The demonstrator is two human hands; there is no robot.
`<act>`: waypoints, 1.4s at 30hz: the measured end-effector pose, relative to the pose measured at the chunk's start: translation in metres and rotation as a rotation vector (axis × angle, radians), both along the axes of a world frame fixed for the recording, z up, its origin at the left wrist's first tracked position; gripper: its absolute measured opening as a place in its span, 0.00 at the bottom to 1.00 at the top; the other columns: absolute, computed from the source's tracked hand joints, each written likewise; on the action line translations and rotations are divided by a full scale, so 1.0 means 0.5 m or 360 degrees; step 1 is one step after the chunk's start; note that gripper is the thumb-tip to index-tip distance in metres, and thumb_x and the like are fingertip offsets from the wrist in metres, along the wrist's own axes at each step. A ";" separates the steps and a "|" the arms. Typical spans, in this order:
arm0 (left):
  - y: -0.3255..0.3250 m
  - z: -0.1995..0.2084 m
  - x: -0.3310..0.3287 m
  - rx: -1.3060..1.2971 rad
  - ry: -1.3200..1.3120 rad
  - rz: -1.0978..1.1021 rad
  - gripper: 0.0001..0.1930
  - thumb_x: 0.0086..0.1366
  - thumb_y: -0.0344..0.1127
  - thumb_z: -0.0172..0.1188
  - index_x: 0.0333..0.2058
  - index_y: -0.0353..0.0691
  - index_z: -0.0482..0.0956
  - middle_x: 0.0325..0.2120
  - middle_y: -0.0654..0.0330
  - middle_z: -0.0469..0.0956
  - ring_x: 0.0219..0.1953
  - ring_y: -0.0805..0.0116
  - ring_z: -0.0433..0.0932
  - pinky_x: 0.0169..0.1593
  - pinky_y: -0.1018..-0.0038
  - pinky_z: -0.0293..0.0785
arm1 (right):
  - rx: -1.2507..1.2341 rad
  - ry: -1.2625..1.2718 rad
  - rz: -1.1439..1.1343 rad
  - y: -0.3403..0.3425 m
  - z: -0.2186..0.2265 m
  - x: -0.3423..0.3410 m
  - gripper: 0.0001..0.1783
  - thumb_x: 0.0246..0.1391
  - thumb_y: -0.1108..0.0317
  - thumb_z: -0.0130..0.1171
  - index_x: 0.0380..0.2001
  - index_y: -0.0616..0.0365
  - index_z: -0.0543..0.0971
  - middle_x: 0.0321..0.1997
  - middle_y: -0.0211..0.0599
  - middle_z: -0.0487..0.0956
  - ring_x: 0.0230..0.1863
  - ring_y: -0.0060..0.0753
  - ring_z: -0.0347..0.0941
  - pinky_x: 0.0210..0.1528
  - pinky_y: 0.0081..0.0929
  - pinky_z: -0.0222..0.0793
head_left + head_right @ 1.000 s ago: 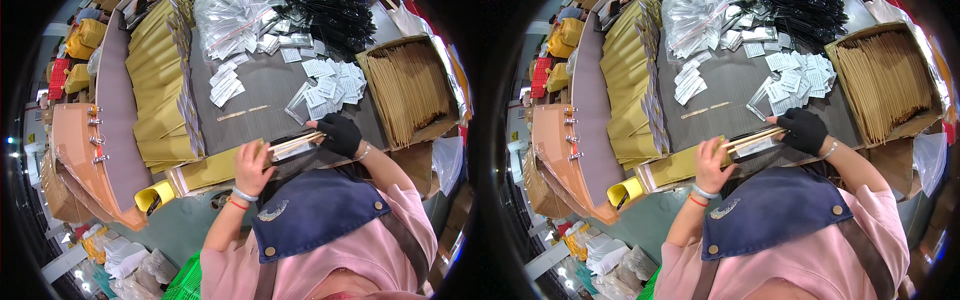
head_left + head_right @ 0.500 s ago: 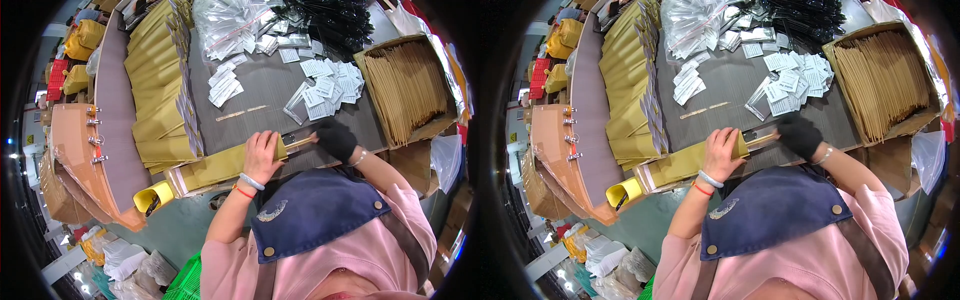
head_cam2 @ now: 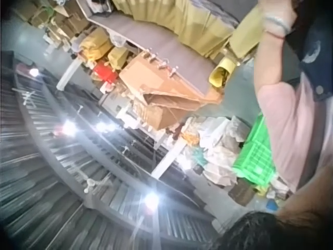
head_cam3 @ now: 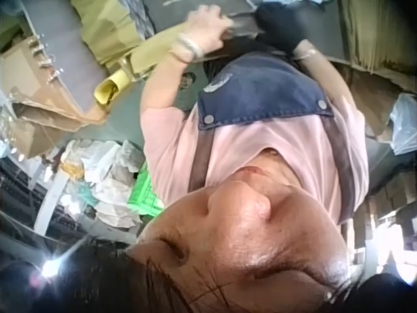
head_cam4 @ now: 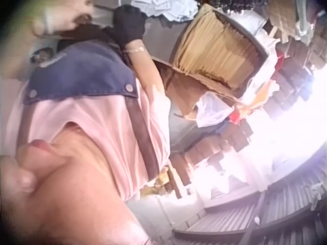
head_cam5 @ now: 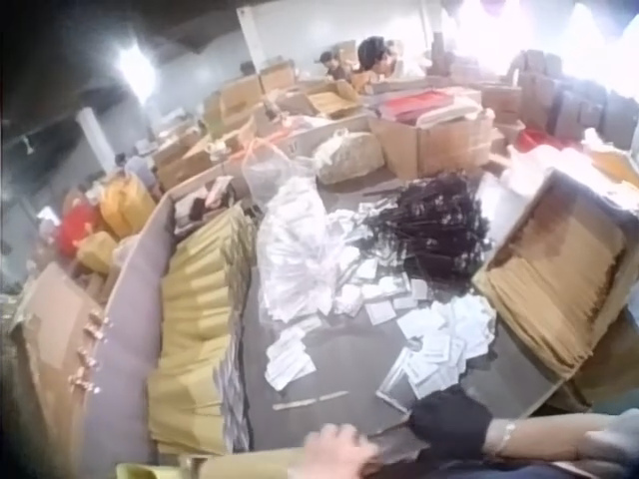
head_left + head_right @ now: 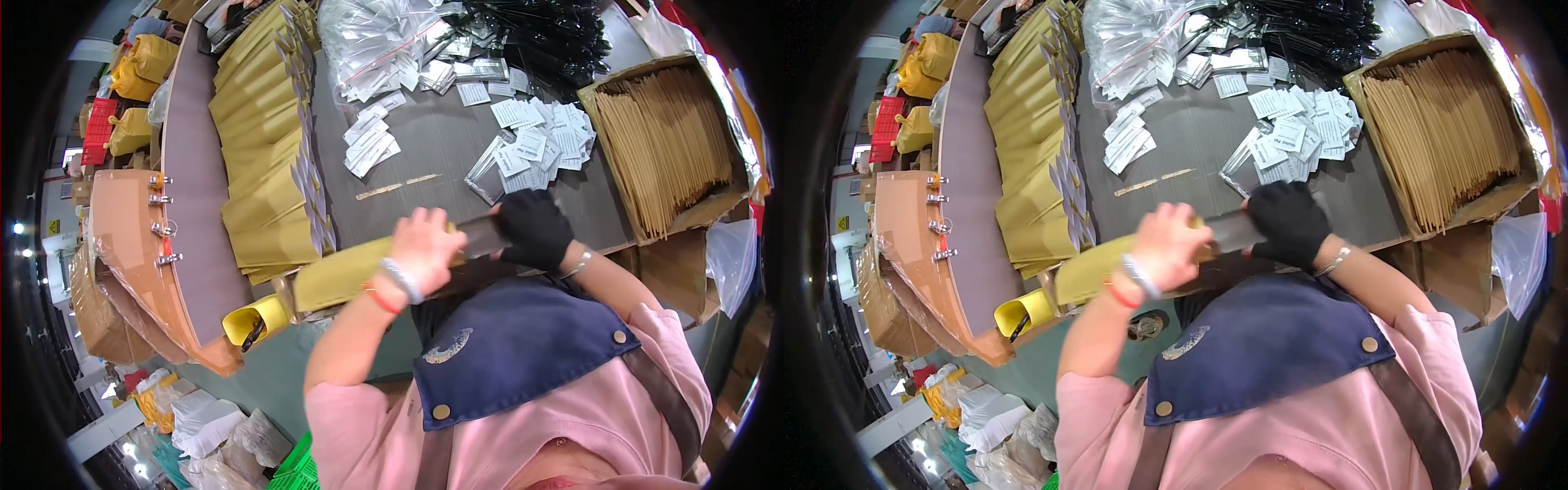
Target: Picking up small packets and black bundle ties and placing them into a yellow sleeve at a production workstation.
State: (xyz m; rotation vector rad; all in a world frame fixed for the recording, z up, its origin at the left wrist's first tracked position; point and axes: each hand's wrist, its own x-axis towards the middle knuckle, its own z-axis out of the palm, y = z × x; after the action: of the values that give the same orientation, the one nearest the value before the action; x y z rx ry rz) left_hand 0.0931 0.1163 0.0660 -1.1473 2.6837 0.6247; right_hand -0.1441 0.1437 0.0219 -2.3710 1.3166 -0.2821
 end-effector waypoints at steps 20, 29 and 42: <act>0.094 -0.211 0.067 -0.0403 0.0588 0.1458 0.52 0.38 0.56 0.75 0.59 0.36 0.63 0.62 0.43 0.55 0.64 0.39 0.50 0.62 0.39 0.44 | -0.0115 0.0127 -0.0060 -0.012 0.037 -0.029 0.36 0.29 0.53 0.73 0.44 0.56 0.73 0.42 0.39 0.72 0.45 0.44 0.69 0.51 0.39 0.60; 0.015 -0.188 0.062 -0.0459 0.0683 0.1219 0.43 0.46 0.48 0.72 0.58 0.35 0.65 0.59 0.45 0.61 0.62 0.40 0.56 0.64 0.47 0.49 | -0.0155 -0.0272 0.0116 -0.027 -0.039 0.089 0.33 0.38 0.47 0.68 0.47 0.51 0.75 0.45 0.38 0.73 0.51 0.43 0.68 0.55 0.42 0.58; -0.242 -0.179 0.168 -0.0587 0.0651 0.1073 0.04 0.53 0.33 0.64 0.28 0.40 0.81 0.24 0.53 0.78 0.28 0.52 0.78 0.35 0.62 0.73 | -0.0617 -0.0097 -0.1614 0.028 -0.031 -0.472 0.19 0.52 0.64 0.63 0.46 0.60 0.77 0.48 0.41 0.77 0.51 0.42 0.72 0.55 0.32 0.67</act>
State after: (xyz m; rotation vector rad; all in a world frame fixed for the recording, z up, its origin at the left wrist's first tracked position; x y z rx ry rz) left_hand 0.1769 -0.0045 -0.0233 -2.2951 2.7733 0.4891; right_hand -0.3800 0.1575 0.0063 -1.6993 2.5079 -0.9450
